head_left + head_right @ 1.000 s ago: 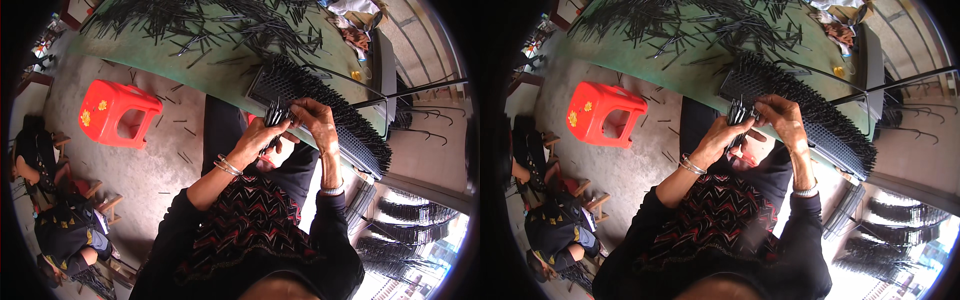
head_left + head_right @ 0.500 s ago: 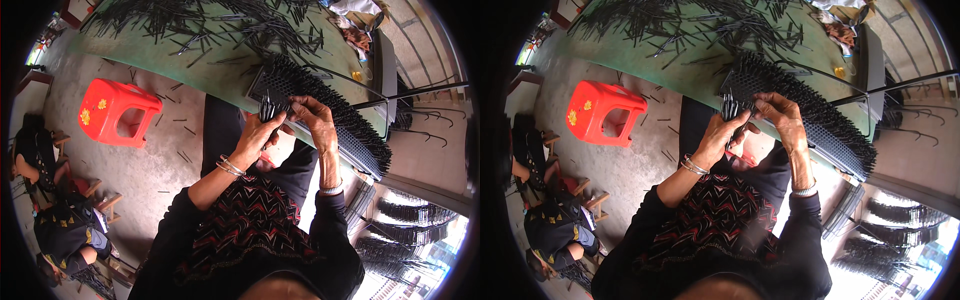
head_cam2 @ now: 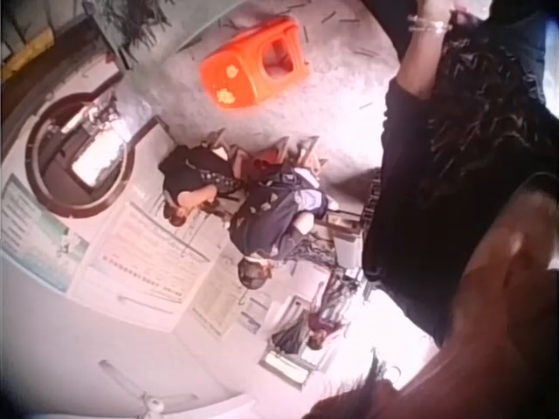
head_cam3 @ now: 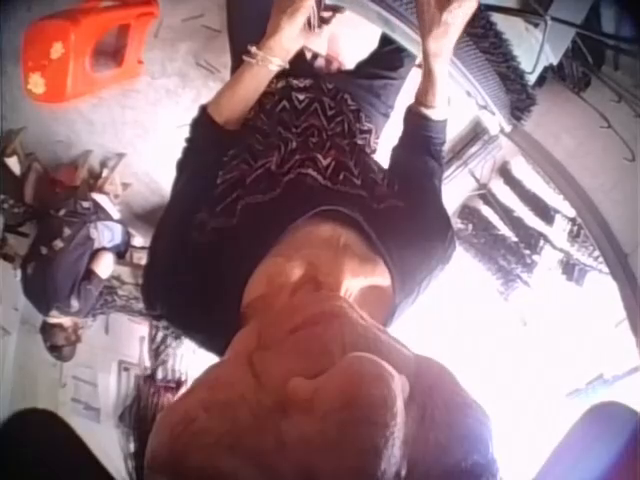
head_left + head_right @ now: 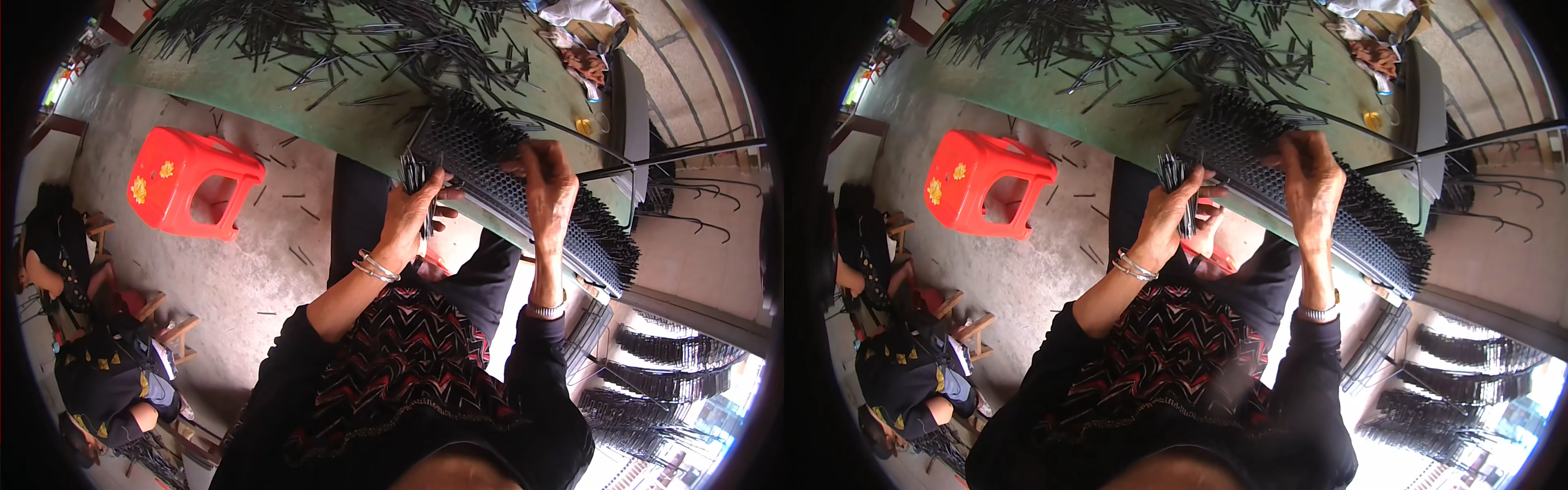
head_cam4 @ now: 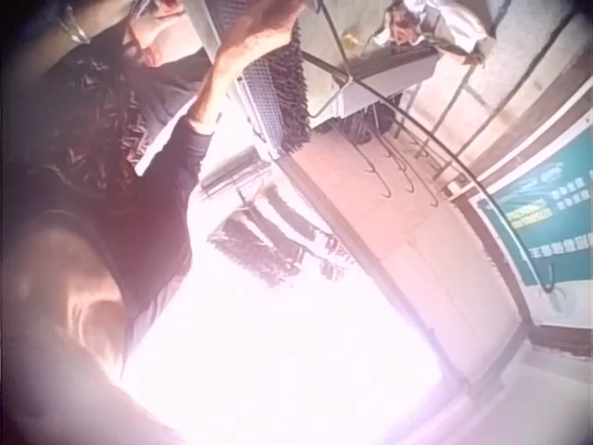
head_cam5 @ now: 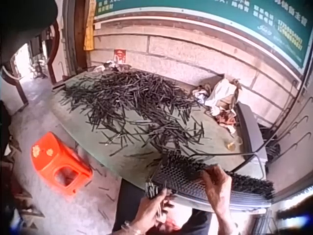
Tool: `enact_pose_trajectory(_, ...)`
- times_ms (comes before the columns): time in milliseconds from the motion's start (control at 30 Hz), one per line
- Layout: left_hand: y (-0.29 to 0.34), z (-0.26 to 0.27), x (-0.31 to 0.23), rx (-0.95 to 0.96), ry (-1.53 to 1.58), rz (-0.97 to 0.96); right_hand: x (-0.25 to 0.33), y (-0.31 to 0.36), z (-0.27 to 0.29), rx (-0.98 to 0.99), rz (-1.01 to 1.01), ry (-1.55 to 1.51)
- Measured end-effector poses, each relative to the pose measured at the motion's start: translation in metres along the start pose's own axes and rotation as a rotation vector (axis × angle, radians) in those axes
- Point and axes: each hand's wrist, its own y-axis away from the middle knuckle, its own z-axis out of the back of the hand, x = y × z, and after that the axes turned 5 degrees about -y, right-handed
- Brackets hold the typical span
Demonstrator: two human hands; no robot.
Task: Assembling small plastic rods into a base plate to create a textured mat.
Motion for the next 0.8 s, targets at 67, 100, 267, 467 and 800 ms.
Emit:
enact_pose_trajectory(67, 0.001, -0.001, -0.002, 0.071, -0.024, 0.038, 0.003, -0.007, -0.003, -0.052, 0.07, 0.077)
enact_pose_trajectory(100, -0.001, -0.002, 0.001, 0.108, -0.026, 0.053, 0.003, -0.011, -0.006, -0.101, 0.142, 0.153)
enact_pose_trajectory(267, -0.006, -0.008, 0.011, 0.194, 0.071, 0.119, -0.013, -0.026, -0.014, -0.097, 0.176, 0.304)
enact_pose_trajectory(467, -0.007, -0.006, 0.017, 0.17, 0.276, 0.132, -0.023, -0.032, -0.018, -0.005, 0.279, 0.442)
enact_pose_trajectory(800, -0.001, -0.004, 0.012, 0.164, 0.236, 0.053, -0.032, -0.033, -0.022, -0.047, 0.595, 0.819)
